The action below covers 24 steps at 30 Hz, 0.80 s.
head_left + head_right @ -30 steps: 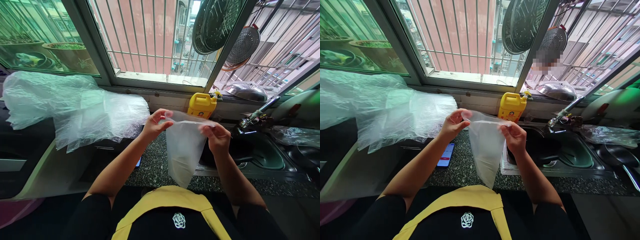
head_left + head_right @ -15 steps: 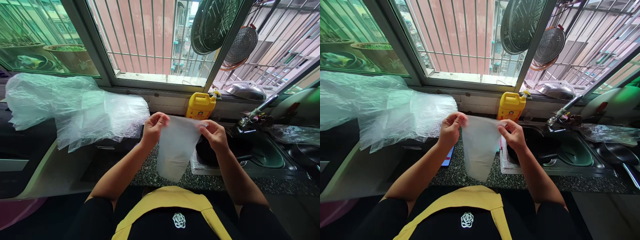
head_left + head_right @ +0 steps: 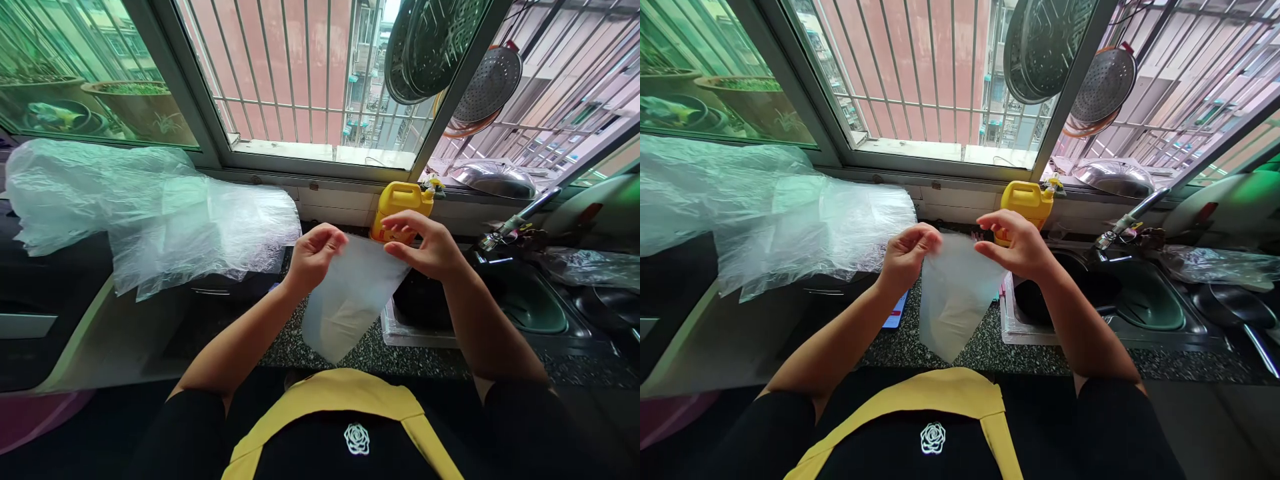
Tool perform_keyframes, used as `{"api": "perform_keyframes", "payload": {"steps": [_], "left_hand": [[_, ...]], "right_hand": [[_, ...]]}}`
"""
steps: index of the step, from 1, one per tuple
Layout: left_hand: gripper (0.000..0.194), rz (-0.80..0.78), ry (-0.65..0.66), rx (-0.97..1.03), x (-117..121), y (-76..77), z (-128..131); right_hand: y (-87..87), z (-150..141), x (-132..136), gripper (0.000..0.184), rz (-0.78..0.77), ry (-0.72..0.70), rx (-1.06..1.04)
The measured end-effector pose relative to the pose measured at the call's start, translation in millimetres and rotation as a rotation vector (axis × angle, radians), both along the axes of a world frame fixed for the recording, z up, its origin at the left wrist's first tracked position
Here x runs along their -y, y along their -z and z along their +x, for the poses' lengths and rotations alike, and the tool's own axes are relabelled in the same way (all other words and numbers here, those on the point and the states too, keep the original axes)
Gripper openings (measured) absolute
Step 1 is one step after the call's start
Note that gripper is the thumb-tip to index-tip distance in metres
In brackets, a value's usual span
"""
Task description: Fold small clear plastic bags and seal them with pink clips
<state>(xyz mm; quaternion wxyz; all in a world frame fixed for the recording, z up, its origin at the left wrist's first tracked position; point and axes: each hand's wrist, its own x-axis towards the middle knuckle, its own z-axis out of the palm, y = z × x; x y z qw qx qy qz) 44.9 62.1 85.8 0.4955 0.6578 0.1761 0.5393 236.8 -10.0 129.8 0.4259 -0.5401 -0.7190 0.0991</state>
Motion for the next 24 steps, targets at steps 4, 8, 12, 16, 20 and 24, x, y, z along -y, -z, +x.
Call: {"api": "perform_keyframes", "payload": {"steps": [4,8,12,16,20,24], "left_hand": [[0.032,0.035,0.028,0.002,0.9,-3.6,3.5],[0.041,0.066,0.047,0.033,-13.1,13.3,-8.0],[0.059,0.093,0.103,-0.167,-21.1,47.7,-21.4],[0.051,0.058,0.048,-0.29,-10.6,77.9,-18.2],[0.044,0.016,-0.01,-0.257,-2.9,92.5,-12.4],[0.046,-0.065,0.023,-0.227,-4.1,102.1,-16.0]], "right_hand": [[-19.5,-20.7,-15.0,0.017,-0.022,-0.142,0.232],[-28.9,-22.4,-22.0,0.017,0.035,-0.156,0.251],[-39.7,-10.9,-22.2,0.016,0.093,-0.118,0.236],[-48.1,-3.7,-23.4,0.014,0.125,-0.075,0.22],[-50.6,-1.2,-25.8,0.013,0.132,-0.018,0.221],[-49.5,-0.7,-28.0,0.014,0.123,-0.001,0.222]]}}
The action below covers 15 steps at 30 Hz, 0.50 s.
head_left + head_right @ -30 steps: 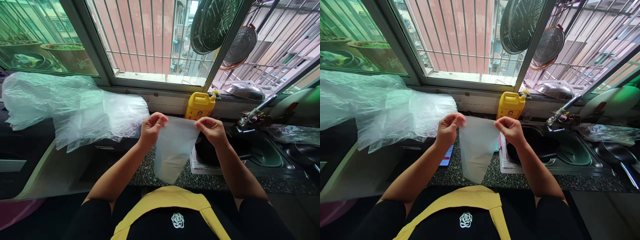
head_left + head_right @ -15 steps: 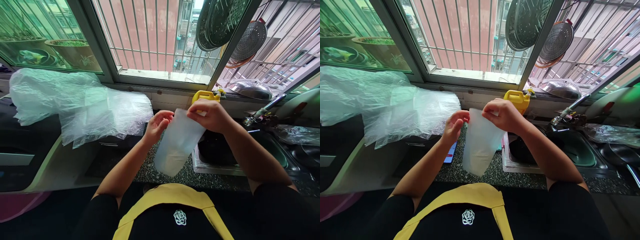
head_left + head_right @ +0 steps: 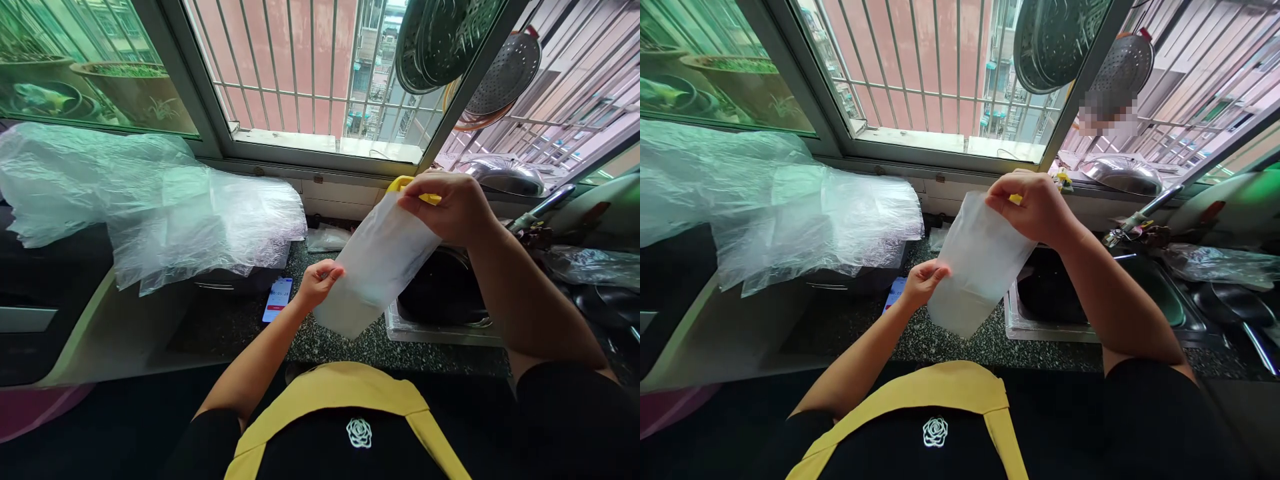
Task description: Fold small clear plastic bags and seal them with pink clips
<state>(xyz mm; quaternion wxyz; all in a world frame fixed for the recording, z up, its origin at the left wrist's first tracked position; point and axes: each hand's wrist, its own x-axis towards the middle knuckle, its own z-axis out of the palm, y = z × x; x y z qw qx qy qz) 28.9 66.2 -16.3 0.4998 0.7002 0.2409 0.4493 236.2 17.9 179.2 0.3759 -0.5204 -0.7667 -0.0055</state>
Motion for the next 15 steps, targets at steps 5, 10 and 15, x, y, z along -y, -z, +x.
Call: {"api": "perform_keyframes", "payload": {"steps": [5,10,15], "left_hand": [[0.048,-0.097,0.002,-0.003,5.3,22.9,-8.5],[0.052,-0.109,0.058,-0.068,12.0,32.2,-13.7],[0.052,0.016,0.081,0.017,3.2,-11.2,-8.3]], "right_hand": [[-1.3,1.5,1.0,0.014,-0.015,0.041,-0.009],[-0.3,0.0,2.0,0.016,-0.052,0.024,0.086],[4.6,-8.5,2.1,0.019,-0.078,-0.031,0.177]]}}
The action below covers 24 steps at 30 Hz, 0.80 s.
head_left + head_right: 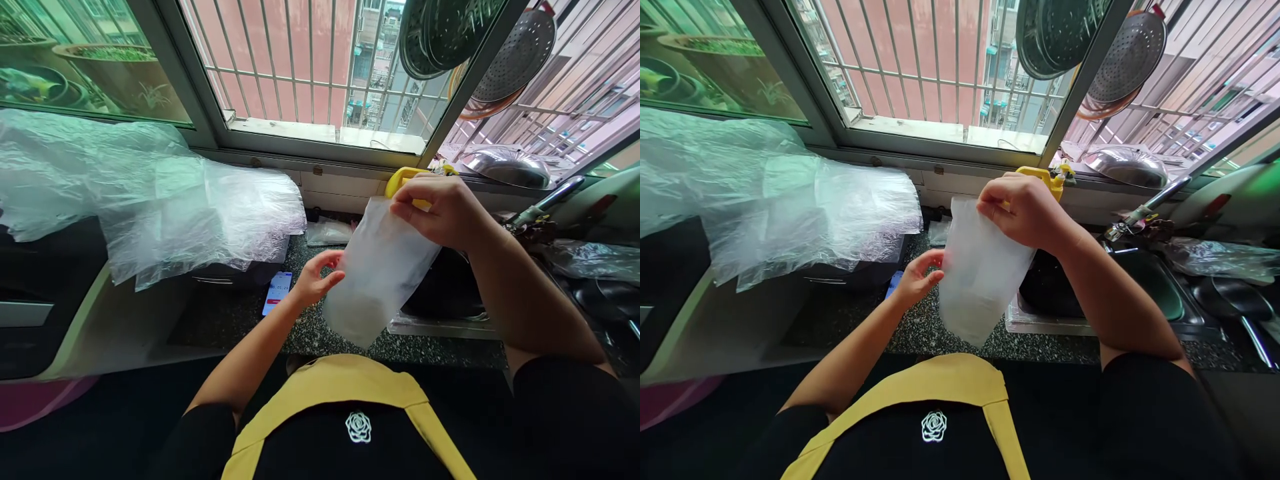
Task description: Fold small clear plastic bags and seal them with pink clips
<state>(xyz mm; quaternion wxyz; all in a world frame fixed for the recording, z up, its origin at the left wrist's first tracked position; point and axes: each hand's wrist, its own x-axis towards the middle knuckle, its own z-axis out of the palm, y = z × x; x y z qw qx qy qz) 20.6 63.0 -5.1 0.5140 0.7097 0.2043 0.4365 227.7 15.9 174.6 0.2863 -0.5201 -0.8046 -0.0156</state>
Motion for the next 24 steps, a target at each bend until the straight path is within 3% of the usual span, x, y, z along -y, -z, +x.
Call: {"api": "perform_keyframes", "payload": {"steps": [5,9,15,17,24], "left_hand": [[0.039,0.129,-0.098,0.145,-7.1,-54.8,22.0],[0.026,0.15,-0.124,0.195,-5.1,-71.7,33.4],[0.028,0.05,-0.085,0.184,1.1,-74.7,34.6],[0.03,0.042,-0.078,0.167,1.1,-71.6,33.8],[0.037,0.012,-0.057,0.017,-3.4,-35.0,25.1]], "right_hand": [[5.4,-5.0,-0.3,0.02,-0.03,-0.01,-0.005],[6.5,-2.6,2.2,0.017,-0.06,-0.02,-0.005],[6.6,-8.2,2.2,0.026,-0.083,-0.049,-0.017],[8.1,-12.4,-0.7,0.018,-0.07,-0.047,-0.021],[9.3,-14.7,-9.9,0.018,-0.054,-0.01,-0.049]]}}
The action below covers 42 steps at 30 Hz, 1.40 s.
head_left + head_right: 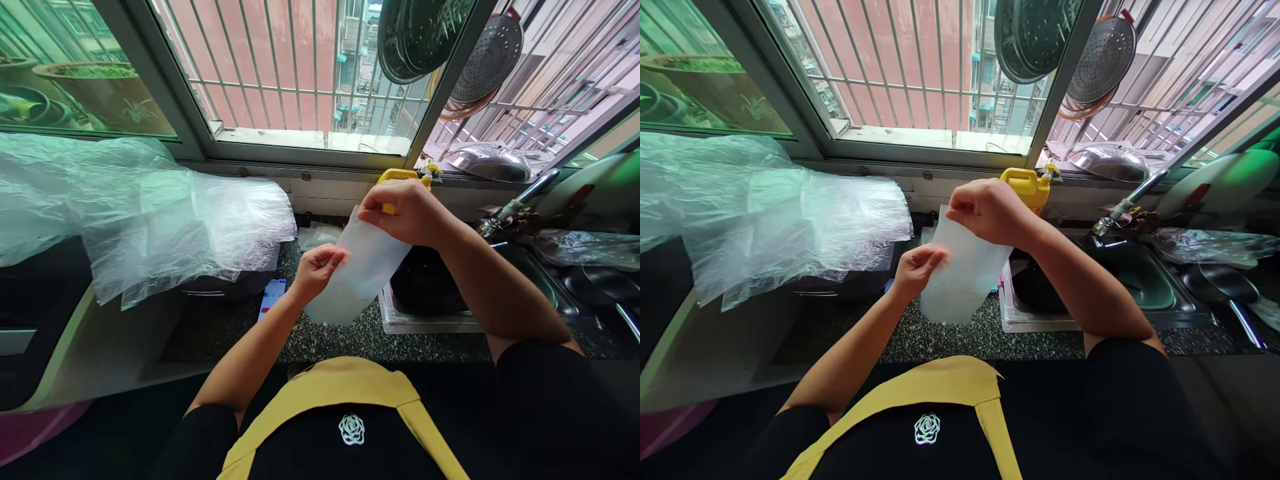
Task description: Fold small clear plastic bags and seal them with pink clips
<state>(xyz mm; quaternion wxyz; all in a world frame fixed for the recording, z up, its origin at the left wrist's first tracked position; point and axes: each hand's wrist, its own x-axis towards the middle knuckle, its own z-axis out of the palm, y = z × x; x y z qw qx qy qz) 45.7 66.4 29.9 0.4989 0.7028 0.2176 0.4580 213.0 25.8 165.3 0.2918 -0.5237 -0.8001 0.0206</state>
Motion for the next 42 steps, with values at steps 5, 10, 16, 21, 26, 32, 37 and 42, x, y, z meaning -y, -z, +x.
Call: {"api": "perform_keyframes", "payload": {"steps": [5,10,16,21,26,32,37,42], "left_hand": [[0.036,-0.128,0.001,0.048,1.6,1.8,-10.5],[0.034,-0.187,-0.056,0.151,-3.7,0.4,-24.8],[0.034,-0.256,-0.042,0.188,-5.0,2.9,-27.0],[0.036,-0.298,-0.043,0.17,-2.7,8.0,-24.2],[0.039,-0.129,-0.122,0.142,-15.9,6.0,-37.8],[0.044,0.427,-0.284,-0.029,-17.5,-93.7,-45.8],[0.018,0.265,-0.057,-0.13,-38.1,-113.3,-0.9],[0.014,0.178,-0.09,-0.093,-76.6,-70.2,11.9]], "right_hand": [[-4.3,15.9,1.4,0.029,-0.001,-0.002,-0.122],[31.1,43.3,8.7,0.071,0.104,0.135,-0.555],[103.4,26.5,14.9,0.067,-0.257,0.045,-1.041],[111.6,11.7,22.9,0.031,-0.135,0.172,-1.072],[100.6,11.4,30.4,0.027,-0.074,0.169,-0.9],[89.3,1.1,31.3,0.025,-0.085,0.107,-0.677],[84.3,-9.5,27.2,0.025,-0.075,0.028,-0.608],[110.6,-3.0,34.3,0.031,-0.127,0.058,-0.605]]}}
